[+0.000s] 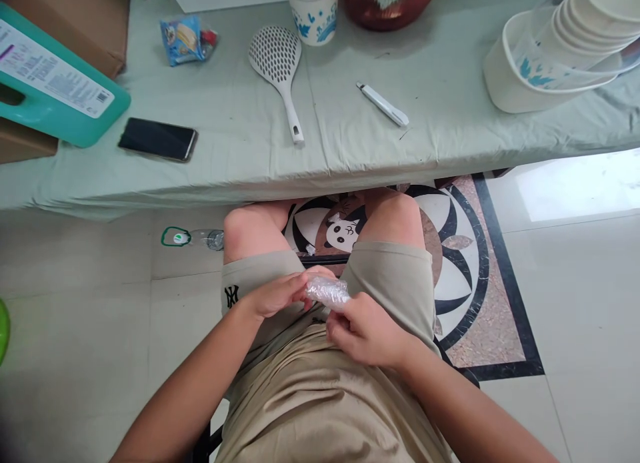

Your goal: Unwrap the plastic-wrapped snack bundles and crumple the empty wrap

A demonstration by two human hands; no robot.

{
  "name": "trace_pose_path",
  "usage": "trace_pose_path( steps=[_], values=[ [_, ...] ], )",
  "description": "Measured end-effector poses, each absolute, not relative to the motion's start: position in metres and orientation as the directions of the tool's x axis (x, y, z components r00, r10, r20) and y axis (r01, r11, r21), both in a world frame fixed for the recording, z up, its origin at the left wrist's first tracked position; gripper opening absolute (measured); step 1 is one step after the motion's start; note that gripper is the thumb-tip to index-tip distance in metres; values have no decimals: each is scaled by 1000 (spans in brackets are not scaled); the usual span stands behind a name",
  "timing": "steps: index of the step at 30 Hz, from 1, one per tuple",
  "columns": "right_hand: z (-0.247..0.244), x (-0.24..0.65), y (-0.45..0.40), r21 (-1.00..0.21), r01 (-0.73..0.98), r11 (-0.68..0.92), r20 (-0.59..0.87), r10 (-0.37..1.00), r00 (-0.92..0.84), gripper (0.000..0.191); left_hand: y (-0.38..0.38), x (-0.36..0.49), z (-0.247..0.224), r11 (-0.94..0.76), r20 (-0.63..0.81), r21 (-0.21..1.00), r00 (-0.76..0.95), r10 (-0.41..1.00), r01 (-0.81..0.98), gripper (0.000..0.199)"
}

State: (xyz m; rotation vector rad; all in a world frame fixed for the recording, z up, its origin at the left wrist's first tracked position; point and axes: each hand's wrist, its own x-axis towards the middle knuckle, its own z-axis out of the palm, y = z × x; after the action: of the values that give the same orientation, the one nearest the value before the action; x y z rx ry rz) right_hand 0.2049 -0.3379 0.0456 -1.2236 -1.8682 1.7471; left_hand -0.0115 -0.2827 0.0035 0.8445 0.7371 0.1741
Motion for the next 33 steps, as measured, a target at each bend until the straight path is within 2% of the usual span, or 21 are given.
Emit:
trace_pose_path(
  steps=[3,7,12,16,18,21,25,29,31,33],
  values=[
    [45,205,-341,-909,198,-367,-406,670,-622,17,-282,-11,2,608,-413,794,742,528,9,79],
    [42,208,-345,-767,-36,-641,-436,561,-704,26,-277,-9,6,466,-331,884,754,568,38,72],
    [40,210,-346,-668,-226,-709,-330,555,-764,72,-277,2,12,389,-372,910,696,614,143,77],
    [39,211,-348,-679,-240,-694,-344,589,-731,87,-281,7,10,353,-323,928,725,608,118,70],
    [38,213,-347,-706,-193,-682,-401,608,-685,90,-283,7,9,367,-335,922,736,589,126,61],
    [40,215,-341,-787,-30,-616,-477,638,-604,86,-285,6,12,394,-351,909,762,544,138,46],
    [45,215,-330,-920,238,-312,-392,770,-504,71,-285,7,19,534,-398,841,773,494,92,34],
    [44,215,-324,-843,528,-100,-364,829,-425,49,-285,7,21,601,-459,794,735,498,89,31],
    [42,216,-324,-800,597,-56,-372,827,-421,31,-287,6,22,633,-477,770,733,485,82,38],
    [40,217,-324,-778,628,-28,-372,825,-425,21,-291,4,25,652,-474,757,717,511,35,66]
  ],
)
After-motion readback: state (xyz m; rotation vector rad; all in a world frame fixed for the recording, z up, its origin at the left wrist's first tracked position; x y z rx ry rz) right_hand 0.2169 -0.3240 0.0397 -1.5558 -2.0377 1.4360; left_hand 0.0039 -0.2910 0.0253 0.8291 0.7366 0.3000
